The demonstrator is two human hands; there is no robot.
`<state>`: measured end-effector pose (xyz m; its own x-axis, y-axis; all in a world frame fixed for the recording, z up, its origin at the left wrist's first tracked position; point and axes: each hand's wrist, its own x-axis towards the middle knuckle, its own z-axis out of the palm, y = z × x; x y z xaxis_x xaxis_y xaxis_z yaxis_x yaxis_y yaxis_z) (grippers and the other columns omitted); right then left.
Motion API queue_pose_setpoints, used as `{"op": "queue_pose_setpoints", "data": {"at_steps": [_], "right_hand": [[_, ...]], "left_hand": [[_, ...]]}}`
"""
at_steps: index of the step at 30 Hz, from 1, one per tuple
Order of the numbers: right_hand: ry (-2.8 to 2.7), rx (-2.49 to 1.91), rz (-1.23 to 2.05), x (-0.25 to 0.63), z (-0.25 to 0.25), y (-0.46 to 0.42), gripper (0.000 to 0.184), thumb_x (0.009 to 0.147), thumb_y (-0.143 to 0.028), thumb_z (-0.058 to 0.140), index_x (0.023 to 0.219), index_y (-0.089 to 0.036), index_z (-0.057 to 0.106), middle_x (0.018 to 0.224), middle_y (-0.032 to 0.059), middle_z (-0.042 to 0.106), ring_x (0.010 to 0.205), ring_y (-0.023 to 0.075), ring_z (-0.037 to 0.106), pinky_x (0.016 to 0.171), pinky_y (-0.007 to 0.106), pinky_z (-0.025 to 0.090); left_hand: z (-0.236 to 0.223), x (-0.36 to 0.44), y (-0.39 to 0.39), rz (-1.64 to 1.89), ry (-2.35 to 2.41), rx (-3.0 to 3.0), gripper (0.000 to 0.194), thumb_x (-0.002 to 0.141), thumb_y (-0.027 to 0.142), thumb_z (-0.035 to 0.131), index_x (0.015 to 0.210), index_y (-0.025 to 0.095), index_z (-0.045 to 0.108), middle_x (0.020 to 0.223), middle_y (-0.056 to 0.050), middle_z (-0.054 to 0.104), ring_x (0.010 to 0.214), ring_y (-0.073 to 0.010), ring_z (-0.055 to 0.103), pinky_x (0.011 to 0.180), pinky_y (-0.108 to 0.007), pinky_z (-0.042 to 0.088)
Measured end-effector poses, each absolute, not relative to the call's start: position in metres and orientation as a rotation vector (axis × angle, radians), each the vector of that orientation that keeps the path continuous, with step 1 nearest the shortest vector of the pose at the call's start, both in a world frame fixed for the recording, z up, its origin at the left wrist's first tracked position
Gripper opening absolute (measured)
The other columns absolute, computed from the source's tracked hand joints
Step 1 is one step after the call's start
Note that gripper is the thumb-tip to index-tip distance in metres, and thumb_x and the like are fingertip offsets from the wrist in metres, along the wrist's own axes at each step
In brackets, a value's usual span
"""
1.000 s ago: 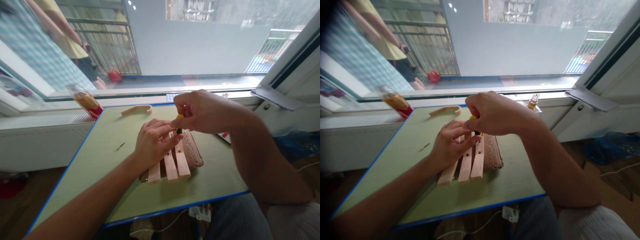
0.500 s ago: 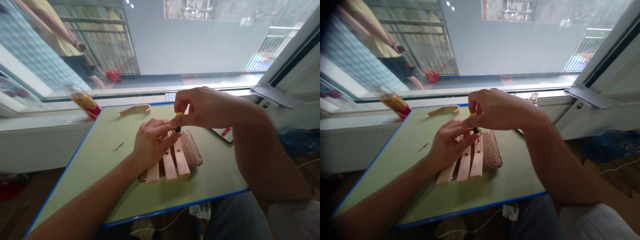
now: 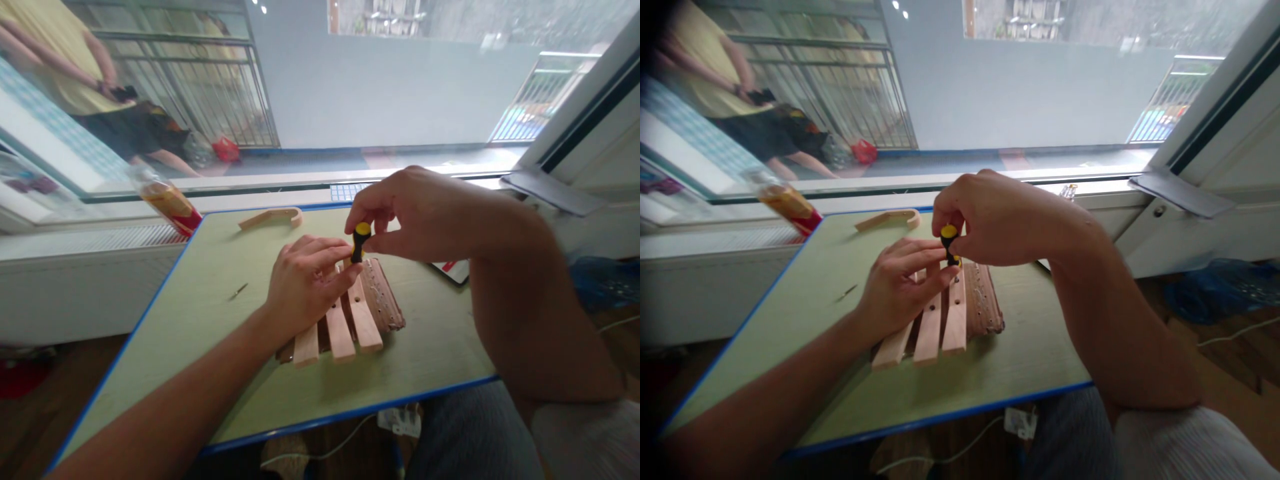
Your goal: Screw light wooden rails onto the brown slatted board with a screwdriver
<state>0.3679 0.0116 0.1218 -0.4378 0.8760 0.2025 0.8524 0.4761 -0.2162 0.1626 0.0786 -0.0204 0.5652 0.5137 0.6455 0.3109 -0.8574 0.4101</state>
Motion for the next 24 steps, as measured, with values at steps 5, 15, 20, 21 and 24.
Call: {"op": "queue_pose_setpoints", "data": {"at_steps": [5,15,20,21,24], "right_hand": [[-2.407,-1.538,0.107,0.365,0.12,0.013,0.012,0.079,-0.027,0.069,0.087,-0.02,0.076,0.077,-0.0005,0.071,0.064,0.0124,0.053,0.061,0.03,0.034],[-2.272,-1.705,0.114,0.356,0.116,0.018,0.023,0.08,-0.041,0.073,0.072,-0.021,0.065,0.066,-0.0002,0.062,0.061,0.0129,0.046,0.057,0.033,0.03],[-2.276,-1.717,0.007,0.358,0.114,0.019,0.029,0.081,-0.046,0.073,0.068,-0.022,0.062,0.063,-0.0003,0.058,0.059,0.0126,0.043,0.057,0.034,0.028],[-2.279,-1.722,-0.011,0.358,0.114,0.019,0.03,0.081,-0.047,0.073,0.068,-0.022,0.062,0.062,-0.0004,0.057,0.059,0.0125,0.042,0.056,0.034,0.028],[-2.276,-1.743,-0.046,0.357,0.114,0.019,0.035,0.082,-0.05,0.073,0.066,-0.022,0.06,0.06,-0.0011,0.052,0.058,0.0125,0.038,0.057,0.034,0.026]], "left_hand": [[-0.018,0.163,0.078,1.169,0.69,2.54,0.027,0.093,0.049,0.078,0.11,0.028,0.082,0.121,-0.003,0.082,0.114,-0.0263,0.072,0.101,-0.049,0.053],[-0.018,0.163,0.078,1.167,0.69,2.531,0.028,0.092,0.053,0.079,0.107,0.03,0.083,0.119,-0.003,0.082,0.11,-0.0251,0.071,0.096,-0.047,0.054],[-0.019,0.162,0.079,1.168,0.689,2.535,0.027,0.093,0.053,0.078,0.108,0.03,0.083,0.117,-0.003,0.083,0.108,-0.0249,0.071,0.095,-0.047,0.054],[-0.019,0.162,0.079,1.164,0.69,2.537,0.027,0.093,0.052,0.078,0.108,0.029,0.083,0.117,-0.003,0.083,0.108,-0.0249,0.071,0.095,-0.047,0.054],[-0.018,0.162,0.079,1.147,0.696,2.543,0.028,0.094,0.052,0.077,0.108,0.028,0.083,0.116,-0.003,0.083,0.107,-0.0252,0.071,0.094,-0.047,0.054]]}}
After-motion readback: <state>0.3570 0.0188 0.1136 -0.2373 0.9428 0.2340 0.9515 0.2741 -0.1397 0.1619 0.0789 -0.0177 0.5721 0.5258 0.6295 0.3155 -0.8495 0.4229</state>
